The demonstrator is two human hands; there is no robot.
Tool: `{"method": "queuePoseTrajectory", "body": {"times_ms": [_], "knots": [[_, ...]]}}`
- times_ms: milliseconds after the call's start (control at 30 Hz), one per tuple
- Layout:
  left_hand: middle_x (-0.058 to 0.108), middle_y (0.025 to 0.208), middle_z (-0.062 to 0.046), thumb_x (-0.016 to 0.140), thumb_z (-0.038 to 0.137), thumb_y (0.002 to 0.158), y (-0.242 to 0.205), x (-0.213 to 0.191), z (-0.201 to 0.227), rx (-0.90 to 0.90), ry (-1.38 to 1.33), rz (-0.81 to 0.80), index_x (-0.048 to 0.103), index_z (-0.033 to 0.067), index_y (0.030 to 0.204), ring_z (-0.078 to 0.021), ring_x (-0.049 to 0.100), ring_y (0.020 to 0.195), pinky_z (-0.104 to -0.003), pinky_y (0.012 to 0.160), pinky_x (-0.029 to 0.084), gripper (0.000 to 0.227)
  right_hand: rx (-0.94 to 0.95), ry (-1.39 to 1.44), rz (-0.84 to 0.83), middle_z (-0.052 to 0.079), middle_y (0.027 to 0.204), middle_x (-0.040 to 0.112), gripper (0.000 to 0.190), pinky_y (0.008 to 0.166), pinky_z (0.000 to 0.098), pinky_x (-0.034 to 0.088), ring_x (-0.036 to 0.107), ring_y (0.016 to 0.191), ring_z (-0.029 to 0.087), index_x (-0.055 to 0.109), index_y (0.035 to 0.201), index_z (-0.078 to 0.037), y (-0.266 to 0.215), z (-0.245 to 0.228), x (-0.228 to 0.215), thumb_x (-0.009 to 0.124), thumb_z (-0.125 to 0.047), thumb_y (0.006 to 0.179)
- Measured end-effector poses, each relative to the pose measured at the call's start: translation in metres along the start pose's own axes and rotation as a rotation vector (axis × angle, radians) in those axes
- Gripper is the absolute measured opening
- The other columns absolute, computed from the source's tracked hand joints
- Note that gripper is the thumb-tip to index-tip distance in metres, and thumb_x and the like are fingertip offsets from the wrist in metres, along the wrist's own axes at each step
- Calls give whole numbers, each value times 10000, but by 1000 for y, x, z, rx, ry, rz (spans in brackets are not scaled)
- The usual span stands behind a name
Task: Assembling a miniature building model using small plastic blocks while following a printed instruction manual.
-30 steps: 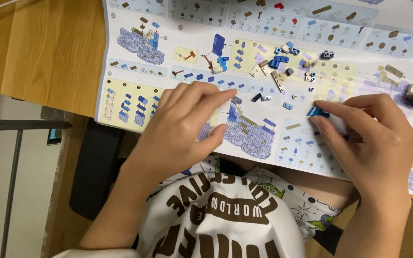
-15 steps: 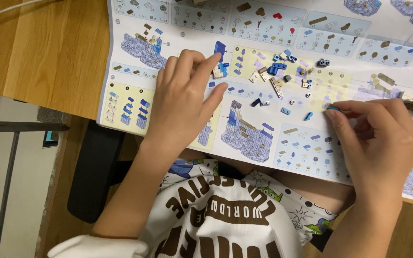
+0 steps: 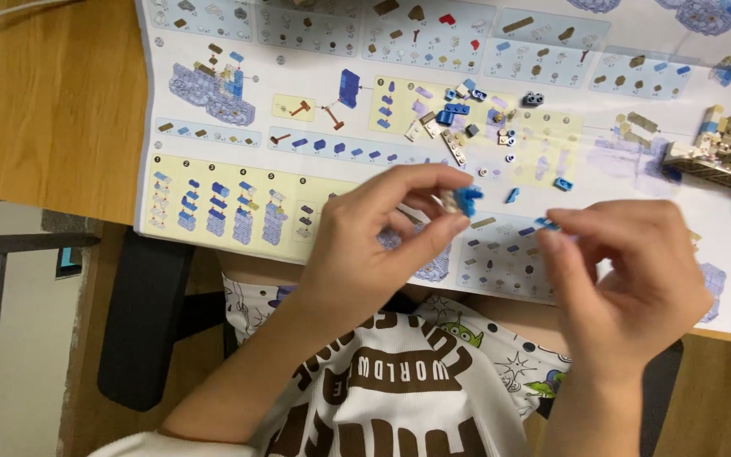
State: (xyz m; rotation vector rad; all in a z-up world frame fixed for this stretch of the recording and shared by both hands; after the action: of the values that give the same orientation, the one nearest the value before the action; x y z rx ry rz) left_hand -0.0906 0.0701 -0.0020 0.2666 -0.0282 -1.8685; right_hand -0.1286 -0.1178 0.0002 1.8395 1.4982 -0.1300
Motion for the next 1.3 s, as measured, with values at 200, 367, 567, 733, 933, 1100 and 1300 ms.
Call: {"method": "queuePoseTrajectory", "body": {"times_ms": [200,367,567,733,933,1100,1300], "knots": [[683,1019,-83,693,77,866,-2,26,-16,-354,-626,22,636,27,1118,-141,670,939,-234,808,607,263,119,137,116,167,892,599,150,688,260,407,517,727,177,662,988,38,-14,0,13,772,32,887],[691,993,-87,700,64,860,-3,28,-21,-372,-673,6,643,19,1120,-140,679,901,-230,799,608,270,178,198,90,175,901,621,156,671,240,448,599,779,197,657,1008,40,-14,0,16,745,-1,885],[710,946,-121,712,77,842,2,31,-22,-378,-719,-21,663,1,1069,-191,719,820,-267,795,633,245,224,299,111,168,922,631,166,764,246,515,629,830,207,654,1016,17,-20,14,13,743,3,877],[716,942,-121,733,91,823,16,41,-17,-369,-781,-63,677,3,1040,-204,722,855,-291,831,645,241,182,312,199,146,931,620,171,778,259,509,614,844,199,648,1026,-17,-20,29,-1,758,-31,895],[727,912,-94,736,118,822,30,52,-12,-357,-835,-119,695,35,1008,-155,702,847,-274,792,625,208,191,378,138,124,989,589,160,854,265,513,598,928,201,636,1043,-44,-7,32,-11,726,-115,931],[733,912,-95,742,101,836,31,53,-13,-322,-871,-131,690,41,1007,-159,713,848,-266,789,620,188,265,428,59,145,927,582,231,612,236,488,562,689,185,626,1026,1,1,32,-9,693,-187,910],[723,969,-57,744,78,833,33,47,-16,-257,-701,-65,685,63,994,-129,710,894,-250,840,637,172,338,486,34,165,956,621,133,524,215,433,538,654,174,637,992,10,5,34,-2,701,-63,900]]}}
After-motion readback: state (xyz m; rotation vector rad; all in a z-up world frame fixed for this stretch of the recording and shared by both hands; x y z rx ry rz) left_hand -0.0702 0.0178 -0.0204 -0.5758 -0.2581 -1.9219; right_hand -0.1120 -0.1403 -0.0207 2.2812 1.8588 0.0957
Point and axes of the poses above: each hand's wrist, its own y-axis towards the middle knuckle, its own x-axis out of the palm, z = x × y, the point moved 6 cm from there along y, towards the middle knuckle
